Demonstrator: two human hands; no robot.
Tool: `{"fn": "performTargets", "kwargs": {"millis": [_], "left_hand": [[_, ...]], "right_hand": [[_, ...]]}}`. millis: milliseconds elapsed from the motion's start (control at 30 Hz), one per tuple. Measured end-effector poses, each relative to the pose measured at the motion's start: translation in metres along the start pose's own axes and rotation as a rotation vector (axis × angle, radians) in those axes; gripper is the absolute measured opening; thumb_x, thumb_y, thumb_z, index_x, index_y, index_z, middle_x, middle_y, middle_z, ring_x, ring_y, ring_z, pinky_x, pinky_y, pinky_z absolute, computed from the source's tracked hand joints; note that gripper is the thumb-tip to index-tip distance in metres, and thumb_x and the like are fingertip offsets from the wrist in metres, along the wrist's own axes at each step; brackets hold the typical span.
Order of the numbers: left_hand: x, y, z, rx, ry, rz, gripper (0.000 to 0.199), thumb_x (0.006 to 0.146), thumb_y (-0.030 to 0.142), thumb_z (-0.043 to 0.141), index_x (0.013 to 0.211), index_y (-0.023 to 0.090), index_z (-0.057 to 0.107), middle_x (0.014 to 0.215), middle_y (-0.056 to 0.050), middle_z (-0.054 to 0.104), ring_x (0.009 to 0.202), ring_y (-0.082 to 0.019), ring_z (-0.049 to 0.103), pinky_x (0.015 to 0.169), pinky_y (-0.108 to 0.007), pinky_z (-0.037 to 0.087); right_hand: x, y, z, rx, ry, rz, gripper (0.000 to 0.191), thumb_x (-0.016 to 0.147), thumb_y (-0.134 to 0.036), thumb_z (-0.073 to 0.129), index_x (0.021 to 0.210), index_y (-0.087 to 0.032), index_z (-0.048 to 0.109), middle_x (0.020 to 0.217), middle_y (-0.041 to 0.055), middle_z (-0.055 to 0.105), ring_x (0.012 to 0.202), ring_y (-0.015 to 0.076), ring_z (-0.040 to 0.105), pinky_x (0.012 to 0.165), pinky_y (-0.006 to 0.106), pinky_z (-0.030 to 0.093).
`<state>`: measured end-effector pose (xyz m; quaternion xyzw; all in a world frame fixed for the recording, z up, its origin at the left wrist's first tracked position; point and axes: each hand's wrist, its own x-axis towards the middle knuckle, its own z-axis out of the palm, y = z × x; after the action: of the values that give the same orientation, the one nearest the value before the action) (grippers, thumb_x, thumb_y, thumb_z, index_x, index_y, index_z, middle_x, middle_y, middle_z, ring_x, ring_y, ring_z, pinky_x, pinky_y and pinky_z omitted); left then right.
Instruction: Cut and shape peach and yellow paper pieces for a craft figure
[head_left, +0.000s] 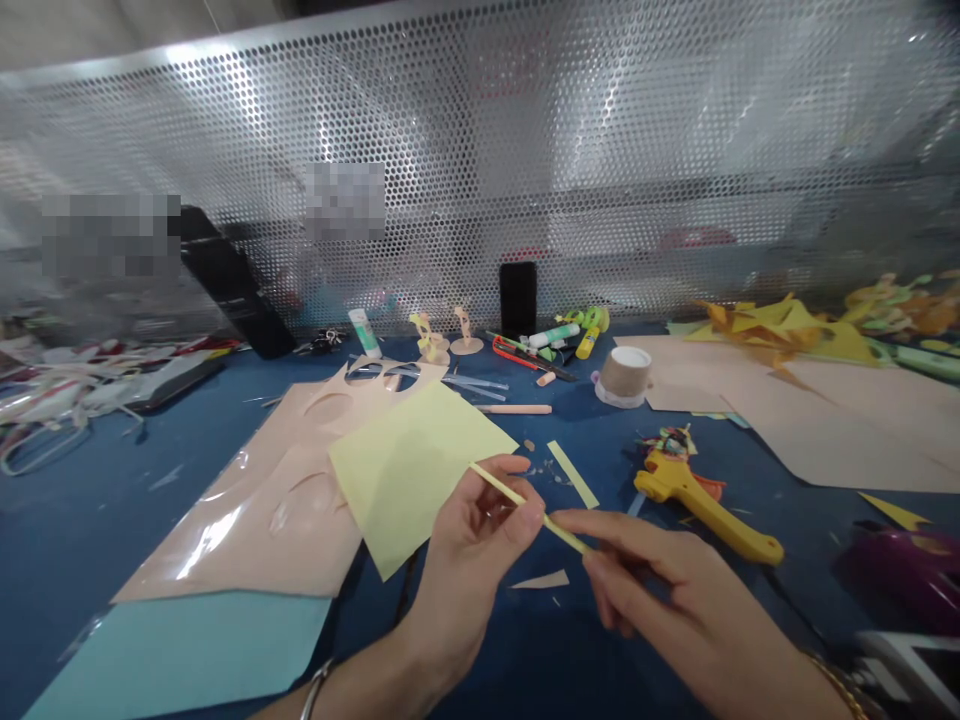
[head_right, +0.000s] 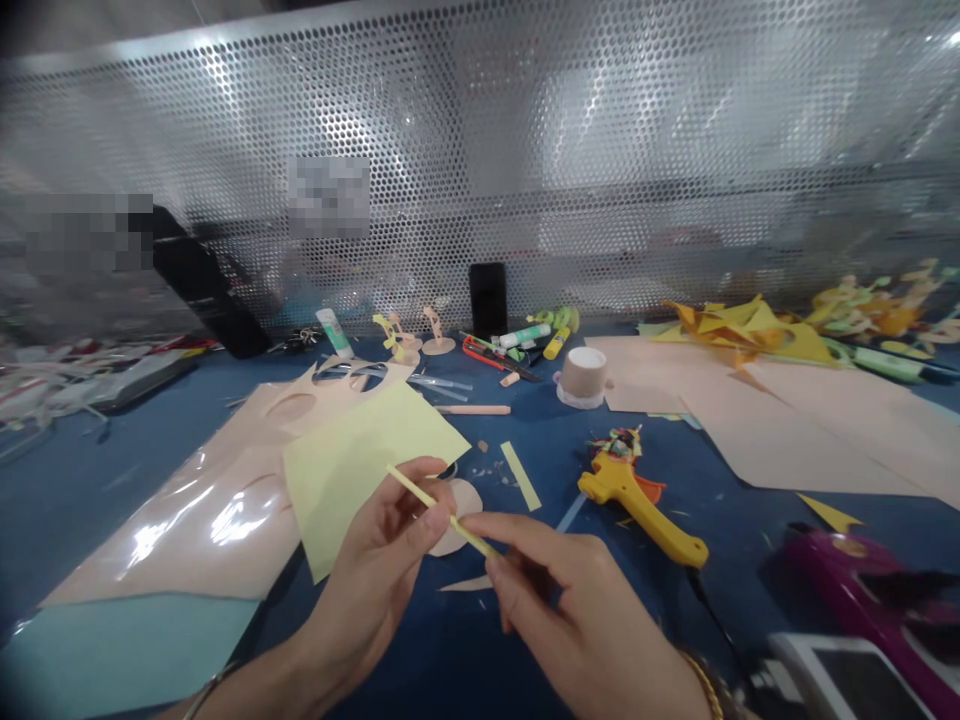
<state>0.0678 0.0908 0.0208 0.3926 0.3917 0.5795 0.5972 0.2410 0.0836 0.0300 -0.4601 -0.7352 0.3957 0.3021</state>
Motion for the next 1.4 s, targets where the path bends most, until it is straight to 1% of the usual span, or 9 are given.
{"fn": "performTargets", "kwargs": {"millis": [233, 367, 600, 700, 833, 1033, 1100, 1267, 1400], "left_hand": [[0.002, 0.002, 0.000, -0.029, 0.050, 0.006, 0.021, 0.077, 0.025, 0.077, 0.094, 0.026, 0.065, 0.079, 0.004, 0.064, 0.074, -0.008, 0.054, 0.068, -0.016, 0.042], [0.005, 0.001, -0.001, 0.019, 0.080, -0.005, 0.020, 0.073, 0.030, 0.079, 0.088, 0.023, 0.068, 0.088, 0.001, 0.065, 0.086, -0.012, 0.056, 0.074, -0.019, 0.043], [0.004, -0.002, -0.002, -0.008, 0.090, 0.018, 0.015, 0.074, 0.030, 0.078, 0.073, 0.020, 0.066, 0.077, 0.003, 0.060, 0.077, -0.010, 0.053, 0.071, -0.018, 0.042], [0.003, -0.002, 0.000, -0.061, 0.088, -0.012, 0.018, 0.072, 0.031, 0.080, 0.079, 0.021, 0.067, 0.081, 0.002, 0.063, 0.079, -0.010, 0.057, 0.073, -0.019, 0.046], [-0.001, -0.005, 0.002, -0.085, 0.056, -0.192, 0.029, 0.074, 0.037, 0.077, 0.094, 0.019, 0.068, 0.076, 0.000, 0.066, 0.065, -0.010, 0.062, 0.064, -0.021, 0.051], [-0.004, -0.010, 0.001, -0.008, 0.055, -0.227, 0.030, 0.071, 0.037, 0.080, 0.090, 0.015, 0.070, 0.076, -0.003, 0.071, 0.065, -0.013, 0.069, 0.065, -0.022, 0.055], [-0.003, -0.008, 0.002, 0.039, 0.061, -0.194, 0.025, 0.070, 0.034, 0.080, 0.085, 0.015, 0.070, 0.072, -0.002, 0.071, 0.065, -0.013, 0.069, 0.065, -0.021, 0.055], [-0.003, -0.002, 0.005, 0.146, 0.019, -0.129, 0.024, 0.068, 0.035, 0.080, 0.078, 0.015, 0.073, 0.065, -0.001, 0.069, 0.061, -0.014, 0.069, 0.063, -0.022, 0.057], [-0.003, -0.001, 0.005, 0.203, 0.002, -0.096, 0.026, 0.074, 0.041, 0.075, 0.080, 0.016, 0.075, 0.069, -0.003, 0.072, 0.063, -0.016, 0.070, 0.065, -0.025, 0.058]], "right_hand": [[-0.004, 0.001, -0.002, -0.039, 0.104, 0.023, 0.027, 0.088, -0.030, 0.050, 0.106, -0.023, 0.069, 0.069, -0.0012, 0.071, 0.061, 0.0120, 0.066, 0.054, 0.018, 0.053], [-0.003, 0.004, -0.003, -0.100, 0.223, -0.075, 0.019, 0.086, -0.027, 0.054, 0.092, -0.029, 0.072, 0.067, -0.0055, 0.072, 0.056, 0.0100, 0.067, 0.052, 0.015, 0.052], [0.002, 0.005, -0.006, -0.208, 0.471, -0.190, 0.007, 0.076, -0.022, 0.070, 0.072, -0.029, 0.071, 0.064, -0.0096, 0.073, 0.054, 0.0082, 0.069, 0.052, 0.009, 0.052], [0.001, 0.003, -0.007, -0.261, 0.504, -0.263, 0.009, 0.078, -0.023, 0.069, 0.071, -0.027, 0.069, 0.064, -0.0092, 0.073, 0.053, 0.0080, 0.069, 0.050, 0.009, 0.051], [-0.001, 0.004, -0.007, -0.375, 0.532, -0.426, 0.014, 0.087, -0.022, 0.059, 0.076, -0.025, 0.066, 0.068, -0.0051, 0.074, 0.058, 0.0093, 0.070, 0.056, 0.012, 0.054], [-0.001, 0.014, -0.003, -0.438, 0.415, -0.575, 0.012, 0.089, -0.013, 0.056, 0.089, -0.024, 0.062, 0.079, -0.0010, 0.073, 0.071, 0.0105, 0.070, 0.069, 0.015, 0.054], [0.000, 0.014, -0.001, -0.389, 0.393, -0.532, 0.008, 0.087, -0.016, 0.060, 0.086, -0.024, 0.062, 0.077, -0.0017, 0.072, 0.069, 0.0108, 0.069, 0.066, 0.016, 0.054], [0.002, 0.008, 0.003, -0.109, 0.264, -0.172, 0.008, 0.084, -0.029, 0.061, 0.078, -0.026, 0.066, 0.062, -0.0052, 0.069, 0.053, 0.0095, 0.066, 0.048, 0.014, 0.051], [0.005, 0.009, 0.003, 0.120, 0.144, 0.040, 0.016, 0.082, -0.038, 0.059, 0.081, -0.024, 0.065, 0.061, -0.0011, 0.069, 0.056, 0.0135, 0.066, 0.050, 0.019, 0.053]]}}
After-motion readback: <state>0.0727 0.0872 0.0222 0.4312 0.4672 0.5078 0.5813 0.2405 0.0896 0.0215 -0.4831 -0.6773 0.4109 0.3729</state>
